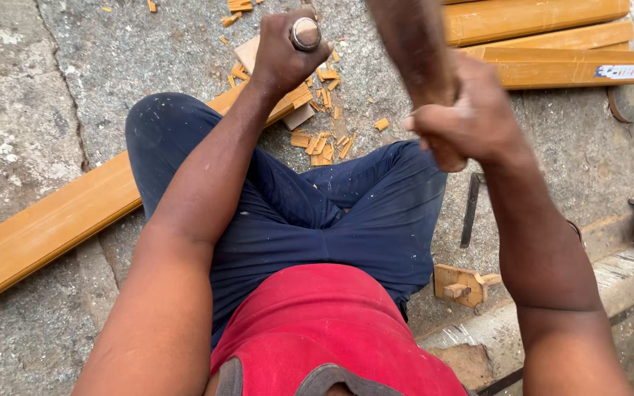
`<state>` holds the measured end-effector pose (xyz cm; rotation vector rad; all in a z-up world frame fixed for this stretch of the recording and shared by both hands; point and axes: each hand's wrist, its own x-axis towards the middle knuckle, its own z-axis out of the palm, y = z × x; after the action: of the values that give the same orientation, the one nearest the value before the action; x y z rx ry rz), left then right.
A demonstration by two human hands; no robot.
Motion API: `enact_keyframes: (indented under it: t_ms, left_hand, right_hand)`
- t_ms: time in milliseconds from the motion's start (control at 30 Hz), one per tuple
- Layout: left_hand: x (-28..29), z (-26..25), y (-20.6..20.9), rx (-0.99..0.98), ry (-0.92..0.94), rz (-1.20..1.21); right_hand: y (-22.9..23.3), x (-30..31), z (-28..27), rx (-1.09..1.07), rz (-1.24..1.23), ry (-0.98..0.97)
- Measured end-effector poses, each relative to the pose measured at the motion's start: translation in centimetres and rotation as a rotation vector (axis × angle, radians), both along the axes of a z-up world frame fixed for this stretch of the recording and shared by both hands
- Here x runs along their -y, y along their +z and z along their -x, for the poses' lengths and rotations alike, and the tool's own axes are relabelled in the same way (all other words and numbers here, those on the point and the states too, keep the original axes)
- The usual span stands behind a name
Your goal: The person carves a wooden plank using a chisel and a wooden mallet while sitting on the ground.
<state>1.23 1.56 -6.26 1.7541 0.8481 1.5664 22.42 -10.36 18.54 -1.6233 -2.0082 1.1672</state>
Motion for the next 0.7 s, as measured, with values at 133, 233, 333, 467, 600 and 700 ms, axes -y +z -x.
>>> enact_keyframes:
  t_ms: [133, 233, 333, 467, 600, 700]
  left_hand:
    - [0.2, 0.0, -0.2, -0.011, 0.024, -0.096]
    - [0.3, 0.2, 0.1, -0.021, 0.03, 0.007]
    - [0.8, 0.4, 0.4, 0.171, -0.086, -0.253]
    - [0.4, -0.1, -0.3, 0.081, -0.003, -0.035]
    - [-0.5, 0.8, -0.5, 0.049, 0.063, -0.134]
    - [-0.4, 0.1, -1.3, -0.005, 0.041, -0.105]
  right_hand:
    - [-0.4, 0.8, -0.7, -0.29, -0.412, 0.063]
    - [-5.3, 0.7, 1.1, 0.15, -0.562, 0.158]
    - [-6.5, 0.7, 0.5, 0.389, 0.15, 0.007]
    - [-8.4, 4.1, -2.4, 0.028, 0.229, -0.259]
    - [-11.3, 7.5, -6.9, 0.022, 0.203, -0.482]
    - [-13.7, 9.9, -10.9, 0.075, 0.279, -0.615]
